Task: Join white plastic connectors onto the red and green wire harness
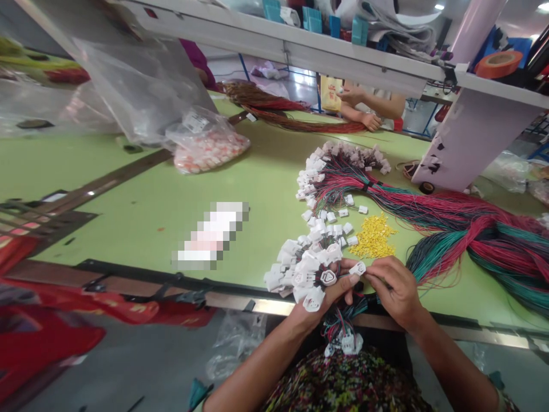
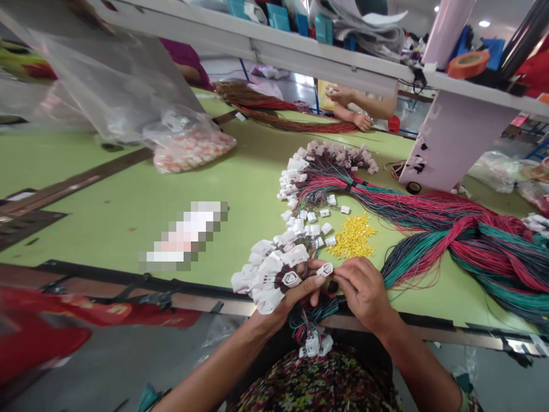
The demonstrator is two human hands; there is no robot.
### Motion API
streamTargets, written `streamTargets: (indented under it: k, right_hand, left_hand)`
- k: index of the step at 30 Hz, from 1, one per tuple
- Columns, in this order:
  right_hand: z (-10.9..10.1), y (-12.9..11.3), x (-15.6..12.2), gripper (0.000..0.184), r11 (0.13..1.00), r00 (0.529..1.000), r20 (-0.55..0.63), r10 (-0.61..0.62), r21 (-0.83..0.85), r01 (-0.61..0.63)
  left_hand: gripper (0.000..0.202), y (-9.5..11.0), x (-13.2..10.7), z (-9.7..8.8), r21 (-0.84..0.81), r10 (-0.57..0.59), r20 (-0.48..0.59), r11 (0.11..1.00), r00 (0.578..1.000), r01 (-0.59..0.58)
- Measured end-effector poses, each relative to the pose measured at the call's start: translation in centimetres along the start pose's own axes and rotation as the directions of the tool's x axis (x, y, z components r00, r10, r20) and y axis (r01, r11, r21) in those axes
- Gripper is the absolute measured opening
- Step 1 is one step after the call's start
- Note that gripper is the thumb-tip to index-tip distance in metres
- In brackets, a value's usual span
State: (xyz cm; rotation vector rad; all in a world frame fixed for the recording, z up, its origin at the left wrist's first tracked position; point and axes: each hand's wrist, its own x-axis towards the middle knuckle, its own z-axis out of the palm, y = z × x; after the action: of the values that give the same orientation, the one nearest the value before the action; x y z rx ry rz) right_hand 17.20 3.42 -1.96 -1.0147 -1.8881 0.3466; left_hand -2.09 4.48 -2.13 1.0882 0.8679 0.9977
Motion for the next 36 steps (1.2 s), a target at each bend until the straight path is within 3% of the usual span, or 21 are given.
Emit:
streamTargets:
  k: [4, 8, 14, 18, 24, 27, 29, 32, 36]
  right_hand:
    - [0.3, -0.5, -0.2, 0.011, 0.975, 0.975, -0.093, 0.2, 0.122, -0.189]
    - [0.3, -2.2, -0.1, 0.011, 0.909, 0.938, -0.083, 0.338, 0.286, -0.302]
    - [0.3, -3.4, -0.2, 0.017, 0.958, 0.972, -0.082, 0.22, 0.204, -0.199]
    - [0.3, -2.9, -0.4, 0.023, 0.982, 0.987, -0.079, 0.137, 0.144, -0.125]
    - [0.2, -2.6, -0.2, 0.024, 0.981, 0.99, -0.078, 0.117, 0.165, -0.103]
    - [0.2, -2.6, 0.1, 0.018, 0.959, 0.979, -0.076, 0.191, 0.229, -0.169]
    - [0.3, -2.5, 0.3, 0.011, 0.914, 0.956, -0.064, 0.286, 0.316, -0.253]
    - [0.6, -2.4, 0.5, 0.002, 0.782, 0.907, 0.009, 0.422, 0.502, -0.369]
    - [0.9, -2.1, 0.4, 0.016, 0.561, 0.814, 0.153, 0.561, 0.653, -0.509]
  left_hand:
    - [0.032, -0.4, 0.2, 0.1, -0.018, -0.002, 0.008, 1.0, 1.0, 0.002]
    - [0.03, -1.0, 0.3, 0.2, -0.056, 0.045, -0.037, 0.997, 0.998, -0.047]
    - [0.025, -0.8, -0.2, 0.2, 0.014, 0.068, -0.109, 0.998, 0.992, -0.067]
    - [0.027, -0.5, -0.3, 0.3, 0.01, 0.057, -0.082, 0.998, 0.995, -0.057]
    - [0.026, -0.9, -0.1, 0.0, 0.041, 0.069, -0.073, 0.997, 0.995, -0.066]
    - [0.025, -1.2, 0.0, -0.1, 0.088, 0.092, -0.095, 0.993, 0.991, -0.084]
    - [0.025, -1.2, 0.1, -0.2, 0.111, 0.103, -0.091, 0.989, 0.991, -0.093]
    - [0.026, -1.0, 0.2, -0.2, 0.124, 0.098, -0.062, 0.988, 0.993, -0.089]
    - [0.021, -0.5, 0.4, -0.3, 0.181, 0.111, -0.004, 0.977, 0.994, -0.108]
